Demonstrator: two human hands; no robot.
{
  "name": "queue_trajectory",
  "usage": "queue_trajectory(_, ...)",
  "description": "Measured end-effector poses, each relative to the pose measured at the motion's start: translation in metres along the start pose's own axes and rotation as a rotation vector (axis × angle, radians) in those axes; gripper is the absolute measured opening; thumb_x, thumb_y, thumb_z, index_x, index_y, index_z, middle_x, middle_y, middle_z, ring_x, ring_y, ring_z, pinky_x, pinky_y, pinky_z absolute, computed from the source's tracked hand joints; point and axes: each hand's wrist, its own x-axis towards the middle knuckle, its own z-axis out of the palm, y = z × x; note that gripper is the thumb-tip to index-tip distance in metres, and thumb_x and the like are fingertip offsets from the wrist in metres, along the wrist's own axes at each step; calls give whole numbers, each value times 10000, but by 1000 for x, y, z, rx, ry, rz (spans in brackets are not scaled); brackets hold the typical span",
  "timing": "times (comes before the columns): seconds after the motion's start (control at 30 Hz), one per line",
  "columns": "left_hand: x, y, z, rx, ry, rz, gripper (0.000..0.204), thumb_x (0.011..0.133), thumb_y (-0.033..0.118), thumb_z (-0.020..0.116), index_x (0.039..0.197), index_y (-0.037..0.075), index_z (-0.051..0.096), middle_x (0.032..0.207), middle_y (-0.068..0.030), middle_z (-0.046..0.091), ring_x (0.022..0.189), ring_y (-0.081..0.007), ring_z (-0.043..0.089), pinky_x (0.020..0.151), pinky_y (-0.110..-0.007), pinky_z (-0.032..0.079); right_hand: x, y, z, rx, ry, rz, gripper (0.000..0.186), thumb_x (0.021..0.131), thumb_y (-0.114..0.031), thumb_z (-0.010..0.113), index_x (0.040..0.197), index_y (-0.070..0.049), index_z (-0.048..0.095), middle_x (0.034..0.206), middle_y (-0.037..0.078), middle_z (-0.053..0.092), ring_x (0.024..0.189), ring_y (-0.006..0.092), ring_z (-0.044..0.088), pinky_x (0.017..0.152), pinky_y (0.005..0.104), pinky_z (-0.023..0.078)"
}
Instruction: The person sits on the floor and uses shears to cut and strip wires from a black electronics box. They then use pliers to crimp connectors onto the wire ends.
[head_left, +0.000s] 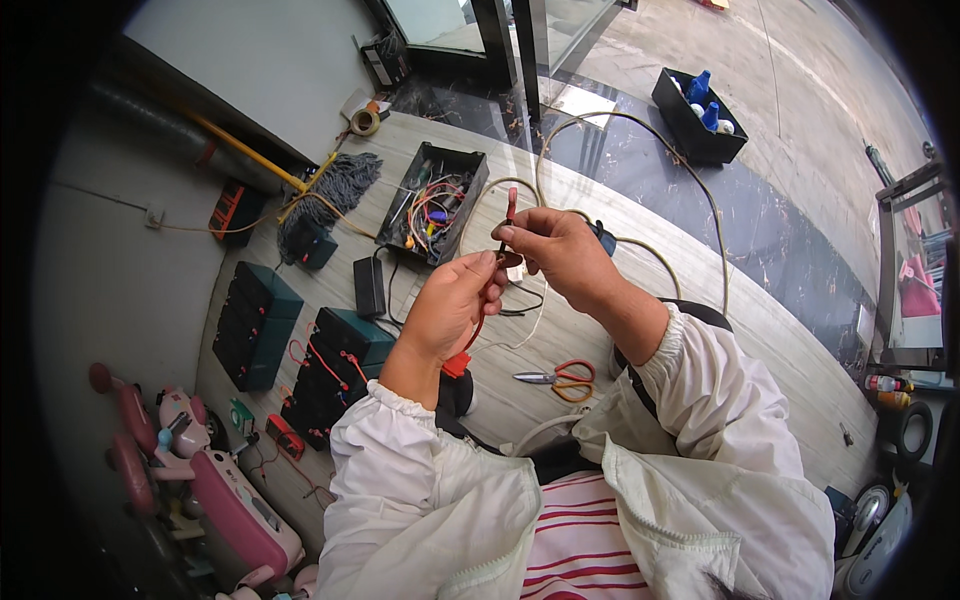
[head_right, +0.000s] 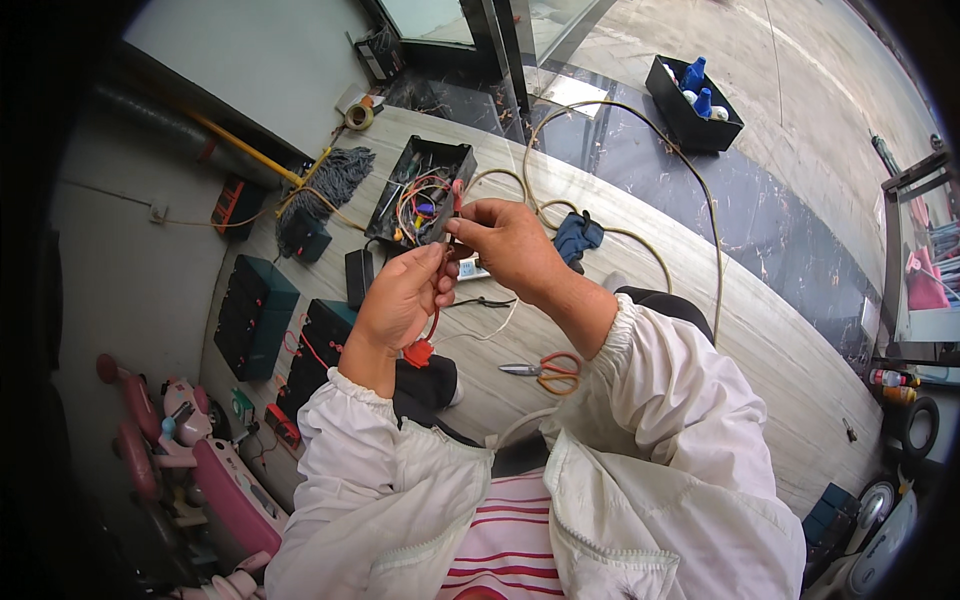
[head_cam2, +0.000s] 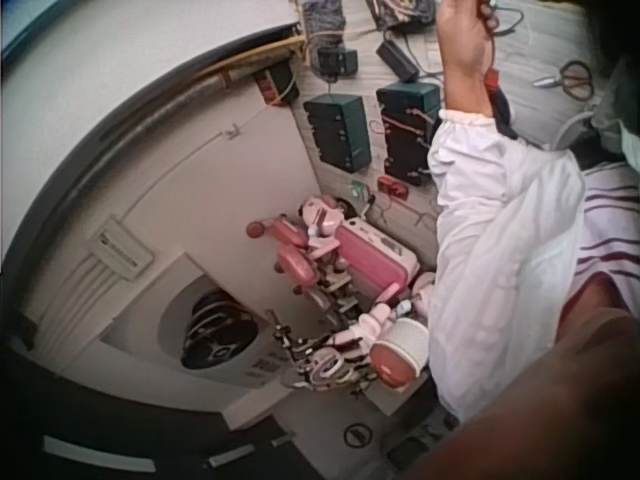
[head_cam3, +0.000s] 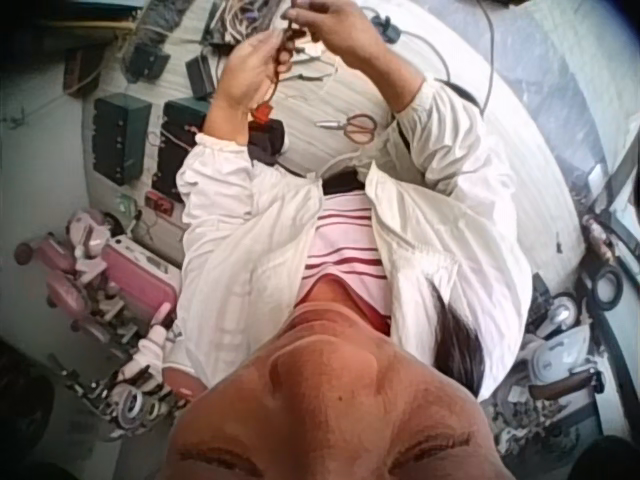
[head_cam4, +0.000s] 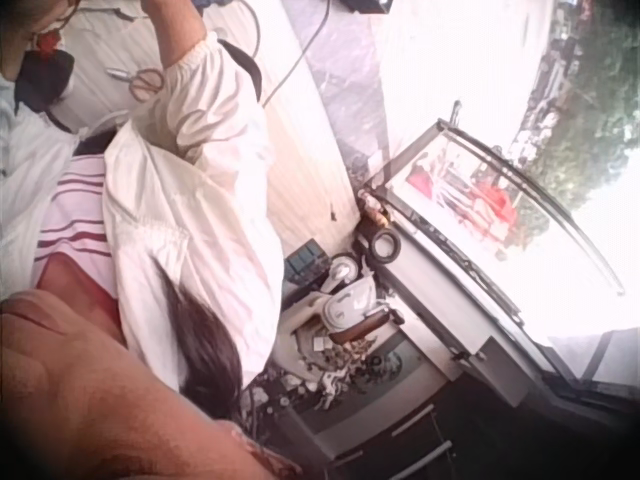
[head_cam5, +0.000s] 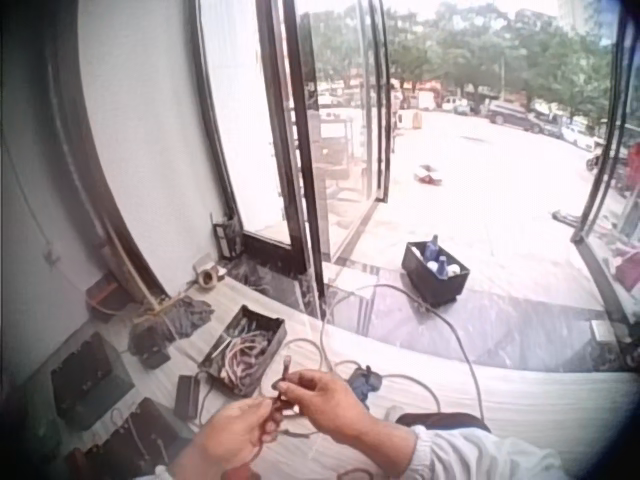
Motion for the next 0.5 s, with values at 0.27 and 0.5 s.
queue_trajectory(0.27,-4,-1,-3,285,137,93,225,943,213,533,909,18,639,637,84,445,535,-5,322,479,-176,250,-1,4,6,-29,-128,-167,209,878,-215,637,950,-19,651,779,-17,604,667,44,481,579,212,376)
queue_trajectory(0.5,-34,13,1,396,223,268,213,938,192,535,864,8,613,661,62,449,544,-4,318,465,-166,237,0,-9,0,-3,74,-95,276,924,-251,562,1049,-8,602,743,-30,508,636,41,442,591,198,378)
